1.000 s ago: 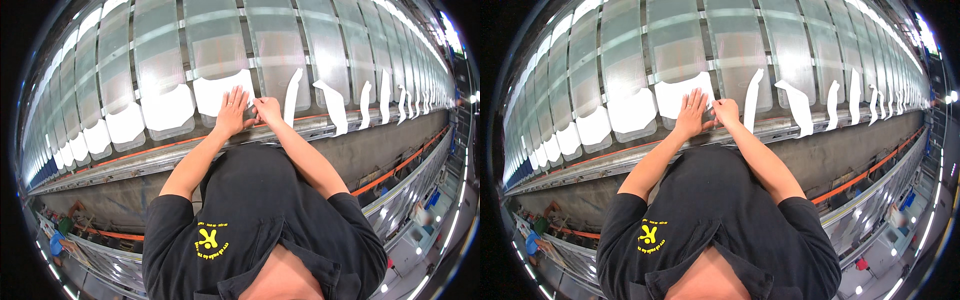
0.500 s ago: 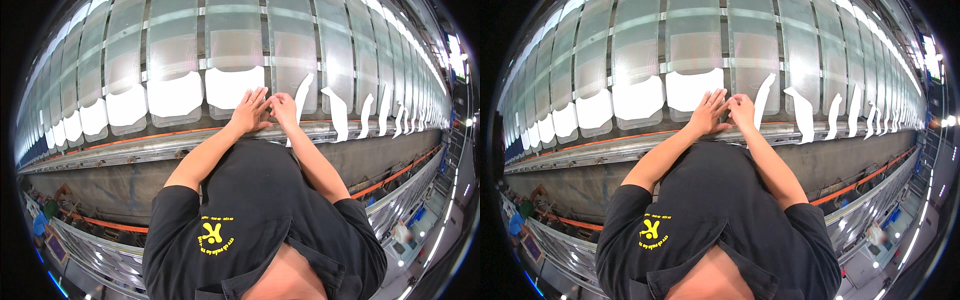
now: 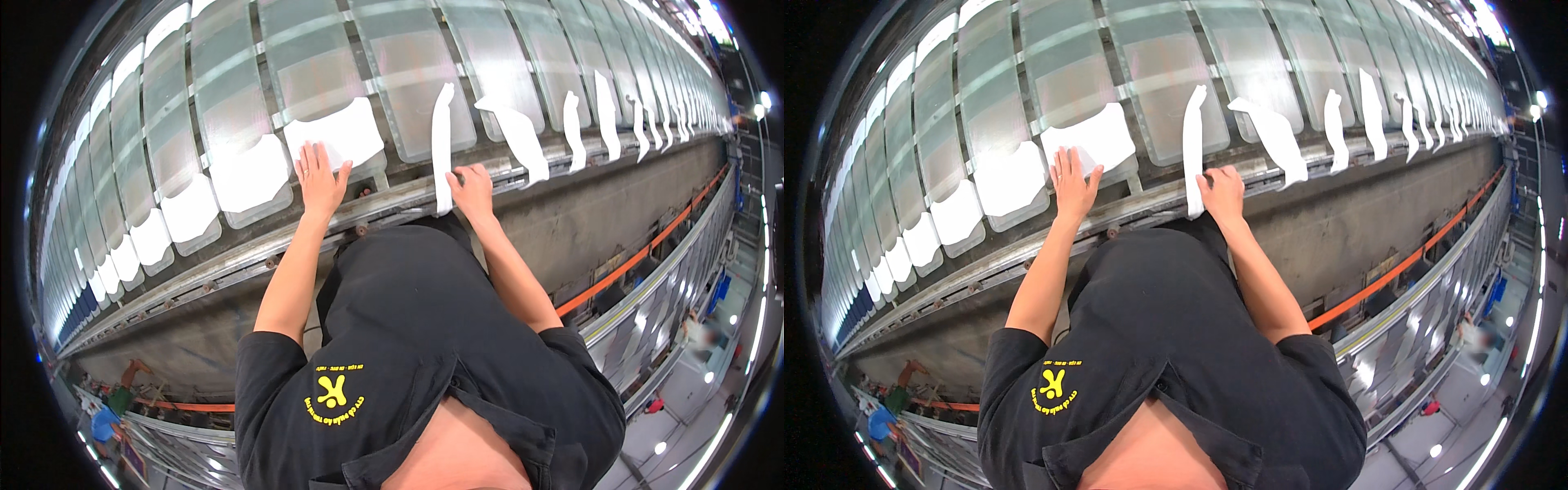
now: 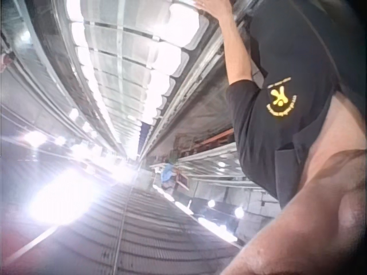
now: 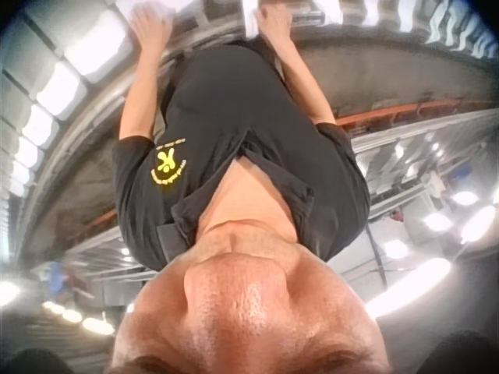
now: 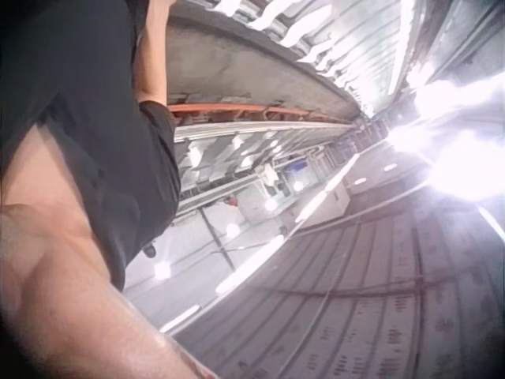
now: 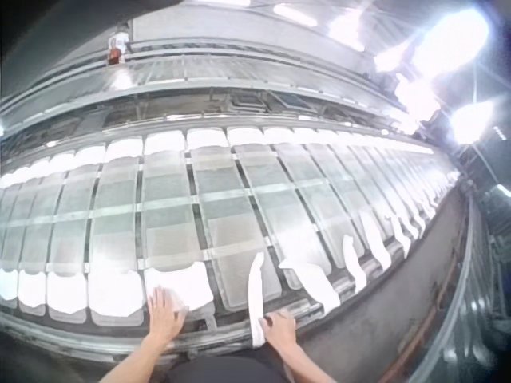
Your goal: The person repeatedly picks up white paper pieces and places them on a metal rack with transparent bins. The person handles the paper one at a time, smoothing each piece onto the rack surface.
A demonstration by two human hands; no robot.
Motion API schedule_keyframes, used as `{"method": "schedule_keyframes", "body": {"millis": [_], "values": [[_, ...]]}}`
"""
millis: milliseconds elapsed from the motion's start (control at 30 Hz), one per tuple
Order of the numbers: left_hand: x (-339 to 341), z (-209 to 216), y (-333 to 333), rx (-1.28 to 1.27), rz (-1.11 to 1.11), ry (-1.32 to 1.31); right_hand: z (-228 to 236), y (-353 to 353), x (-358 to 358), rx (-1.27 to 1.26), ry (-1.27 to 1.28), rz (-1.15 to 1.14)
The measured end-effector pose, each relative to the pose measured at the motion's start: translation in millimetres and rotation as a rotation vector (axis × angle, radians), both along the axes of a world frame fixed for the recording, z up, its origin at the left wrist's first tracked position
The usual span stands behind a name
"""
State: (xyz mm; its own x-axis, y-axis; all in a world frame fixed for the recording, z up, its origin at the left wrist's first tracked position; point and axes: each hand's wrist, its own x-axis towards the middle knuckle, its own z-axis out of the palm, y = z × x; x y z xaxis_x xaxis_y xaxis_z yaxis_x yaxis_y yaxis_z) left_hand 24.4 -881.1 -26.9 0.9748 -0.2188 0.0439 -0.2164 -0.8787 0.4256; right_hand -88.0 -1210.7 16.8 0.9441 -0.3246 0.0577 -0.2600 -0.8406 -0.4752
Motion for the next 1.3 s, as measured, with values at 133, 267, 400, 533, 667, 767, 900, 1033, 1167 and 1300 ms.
{"method": "schedule_keyframes", "body": {"millis": [133, 267, 400, 533, 667, 767, 900, 1033, 1167, 1300], "values": [[-21, 54, -54, -0.401, -0.152, 0.308, 1, -2, 11, 0.309, 0.203, -0.098], [-40, 58, -118, -1.066, 0.033, 0.954, 34, -8, 25, 1.58, 0.262, -0.316], [-42, 91, -171, -1.186, 0.032, 1.277, 62, -35, 37, 1.75, 0.4, -0.338], [-42, 119, -194, -1.02, -0.028, 1.27, 53, -73, 50, 1.907, 0.404, -0.238], [-61, 131, -207, -1.093, 0.019, 1.142, 37, -96, 73, 2.055, 0.525, -0.283], [-70, 154, -222, -1.179, 0.127, 1.063, 35, -100, 91, 1.982, 0.748, -0.223], [-84, 162, -233, -1.325, 0.128, 0.969, 12, -90, 88, 1.962, 0.896, -0.197], [-85, 185, -230, -1.296, 0.219, 1.057, 9, -93, 105, 2.041, 0.73, -0.285], [-88, 164, -185, -1.3, 0.38, 1.106, 29, -128, 130, 2.001, 0.433, -0.352], [-88, 120, -147, -1.641, 0.51, 0.926, 17, -162, 116, 1.684, 0.642, -0.261]]}}
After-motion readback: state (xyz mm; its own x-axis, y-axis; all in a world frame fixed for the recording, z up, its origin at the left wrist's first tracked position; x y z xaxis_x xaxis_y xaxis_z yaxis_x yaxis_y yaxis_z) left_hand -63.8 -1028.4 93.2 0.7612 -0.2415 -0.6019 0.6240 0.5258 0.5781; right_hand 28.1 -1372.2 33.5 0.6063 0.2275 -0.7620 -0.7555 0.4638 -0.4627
